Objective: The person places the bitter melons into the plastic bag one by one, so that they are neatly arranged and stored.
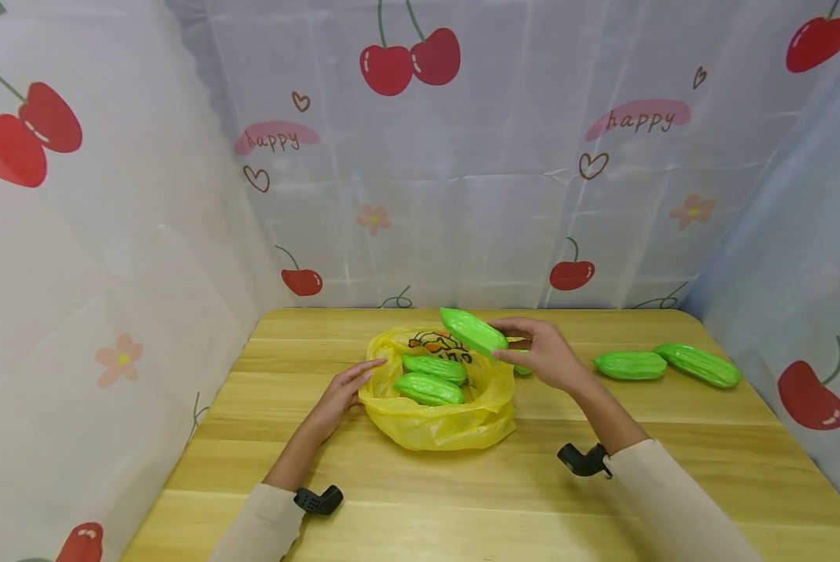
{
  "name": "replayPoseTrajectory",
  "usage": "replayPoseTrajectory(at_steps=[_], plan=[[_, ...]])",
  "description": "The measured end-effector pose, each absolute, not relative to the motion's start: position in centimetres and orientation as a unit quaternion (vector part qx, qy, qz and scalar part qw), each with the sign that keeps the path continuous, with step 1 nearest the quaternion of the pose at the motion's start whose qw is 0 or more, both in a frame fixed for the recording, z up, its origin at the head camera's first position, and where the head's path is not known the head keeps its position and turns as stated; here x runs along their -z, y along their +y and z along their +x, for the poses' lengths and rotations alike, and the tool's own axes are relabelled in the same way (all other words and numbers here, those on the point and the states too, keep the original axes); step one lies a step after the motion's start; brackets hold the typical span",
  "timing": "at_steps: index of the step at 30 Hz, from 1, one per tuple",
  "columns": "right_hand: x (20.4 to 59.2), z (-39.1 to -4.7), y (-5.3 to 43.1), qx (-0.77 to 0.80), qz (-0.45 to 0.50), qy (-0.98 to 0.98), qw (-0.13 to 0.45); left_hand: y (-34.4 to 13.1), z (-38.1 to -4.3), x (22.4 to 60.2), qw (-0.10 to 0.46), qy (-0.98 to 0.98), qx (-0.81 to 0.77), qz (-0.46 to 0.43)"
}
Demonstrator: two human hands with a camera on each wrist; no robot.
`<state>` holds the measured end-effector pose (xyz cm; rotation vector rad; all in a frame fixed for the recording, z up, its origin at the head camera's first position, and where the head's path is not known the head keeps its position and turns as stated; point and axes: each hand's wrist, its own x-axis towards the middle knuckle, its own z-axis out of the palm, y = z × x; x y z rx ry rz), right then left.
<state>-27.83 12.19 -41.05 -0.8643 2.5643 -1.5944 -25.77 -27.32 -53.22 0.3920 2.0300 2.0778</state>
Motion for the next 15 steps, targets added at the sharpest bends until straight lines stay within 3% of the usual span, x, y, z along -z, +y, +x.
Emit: replayPoseTrajectory(at_steps=[15], plan=[[41.8,-29.1,9.6,0.449,-0.328,0.831,-0.018,-27.4,-25.8,53.4,0.107,0.689,-0.705,0.130]])
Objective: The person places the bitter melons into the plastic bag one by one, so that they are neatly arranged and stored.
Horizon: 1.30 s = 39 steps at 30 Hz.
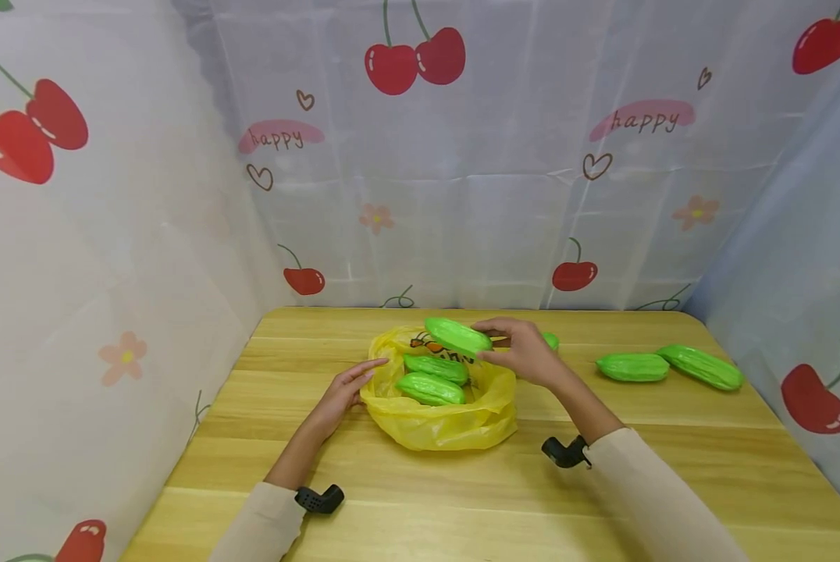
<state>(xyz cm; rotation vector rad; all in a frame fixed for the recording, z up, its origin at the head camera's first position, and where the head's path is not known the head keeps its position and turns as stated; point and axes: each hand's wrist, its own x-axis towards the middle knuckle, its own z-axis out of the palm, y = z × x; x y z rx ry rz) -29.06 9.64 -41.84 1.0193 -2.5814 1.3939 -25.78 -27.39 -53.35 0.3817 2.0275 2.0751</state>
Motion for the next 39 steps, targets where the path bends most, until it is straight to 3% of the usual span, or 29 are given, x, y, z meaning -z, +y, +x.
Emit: replayPoseTrajectory(at_steps=[39], plan=[[44.9,-31.6,6.4,-0.327,0.335,-0.884,0.009,-27.5,-25.8,53.4,0.102,0.697,-0.697,0.133]])
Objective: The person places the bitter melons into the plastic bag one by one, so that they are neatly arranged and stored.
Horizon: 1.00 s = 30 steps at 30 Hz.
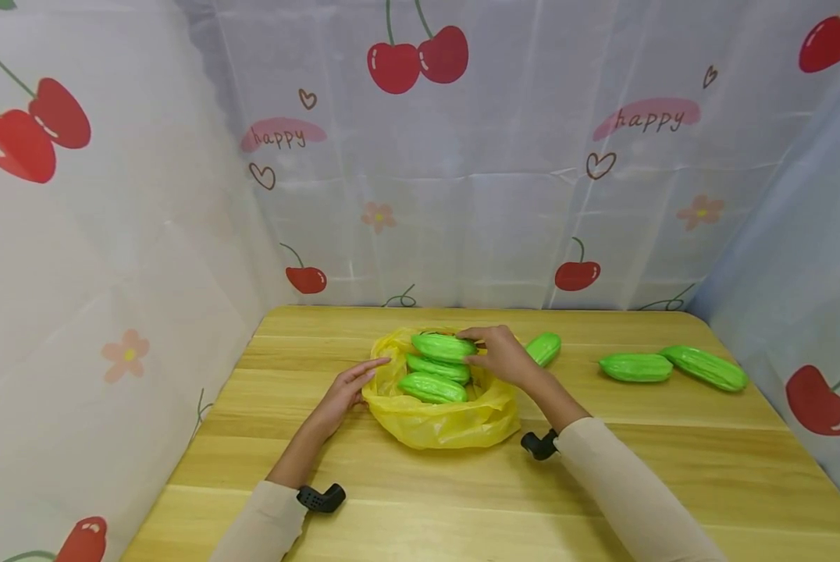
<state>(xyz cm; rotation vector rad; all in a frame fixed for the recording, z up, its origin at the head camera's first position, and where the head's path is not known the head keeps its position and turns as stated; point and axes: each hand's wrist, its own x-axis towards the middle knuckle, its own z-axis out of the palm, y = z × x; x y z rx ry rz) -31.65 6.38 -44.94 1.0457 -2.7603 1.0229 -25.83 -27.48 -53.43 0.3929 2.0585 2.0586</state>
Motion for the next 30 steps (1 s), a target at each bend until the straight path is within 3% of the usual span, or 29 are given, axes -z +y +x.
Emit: replayPoseTrajectory(at_steps=[23,30], plan=[[45.11,-31.77,6.06,-0.296,0.345,-0.891,0.009,-27.32,-25.86,53.50,0.103,0.693,-0.701,0.131],[44.98,-31.57,6.06,-0.284,0.345,-0.895,-0.016,-27.32,-25.75,53.45,0.102,0.688,-0.705,0.137]])
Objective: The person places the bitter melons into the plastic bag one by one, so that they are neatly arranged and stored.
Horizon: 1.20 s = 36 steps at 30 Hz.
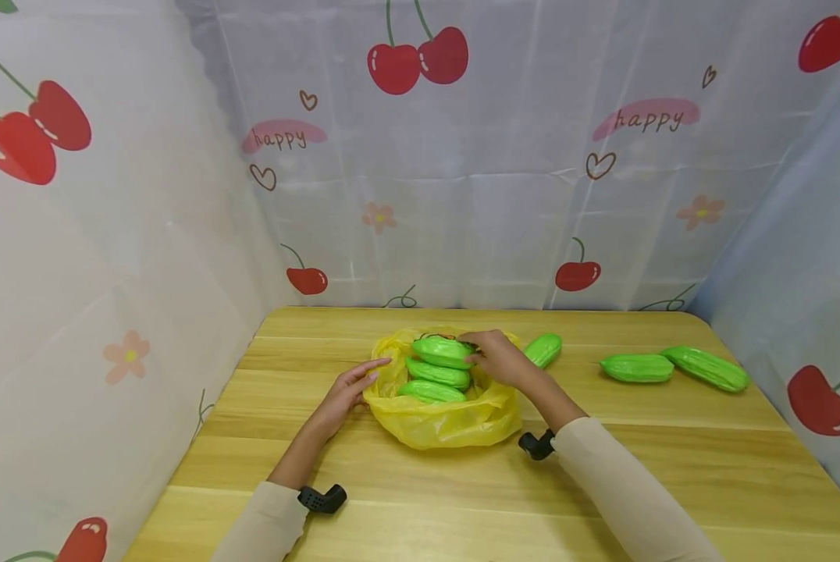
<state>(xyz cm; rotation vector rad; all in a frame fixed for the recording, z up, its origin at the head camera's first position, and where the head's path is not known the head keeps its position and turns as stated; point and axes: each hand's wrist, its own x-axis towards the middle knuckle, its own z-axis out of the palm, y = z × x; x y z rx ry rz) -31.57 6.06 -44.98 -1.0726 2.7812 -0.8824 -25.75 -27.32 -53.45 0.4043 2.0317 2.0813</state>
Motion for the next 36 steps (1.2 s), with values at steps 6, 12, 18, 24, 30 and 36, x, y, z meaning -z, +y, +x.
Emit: replayPoseTrajectory(at_steps=[6,12,18,24,30,36], plan=[[44.82,-31.51,5.90,0.270,-0.342,0.900,0.032,-27.29,-25.71,53.46,0.101,0.688,-0.705,0.137],[44.81,-31.40,5.88,0.278,-0.328,0.903,0.010,-27.30,-25.76,53.49,0.103,0.687,-0.706,0.140],[44.84,-31.45,5.78,0.281,-0.316,0.906,-0.026,-27.37,-25.83,53.44,0.100,0.691,-0.702,0.141],[44.86,-31.40,5.57,0.269,-0.319,0.909,-0.026,-27.38,-25.81,53.42,0.102,0.691,-0.703,0.137],[45.00,-31.48,5.51,0.264,-0.326,0.908,0.004,-27.39,-25.81,53.46,0.106,0.687,-0.706,0.137],[45.03,-31.62,5.57,0.262,-0.334,0.905,0.018,-27.46,-25.86,53.43,0.108,0.683,-0.709,0.134]])
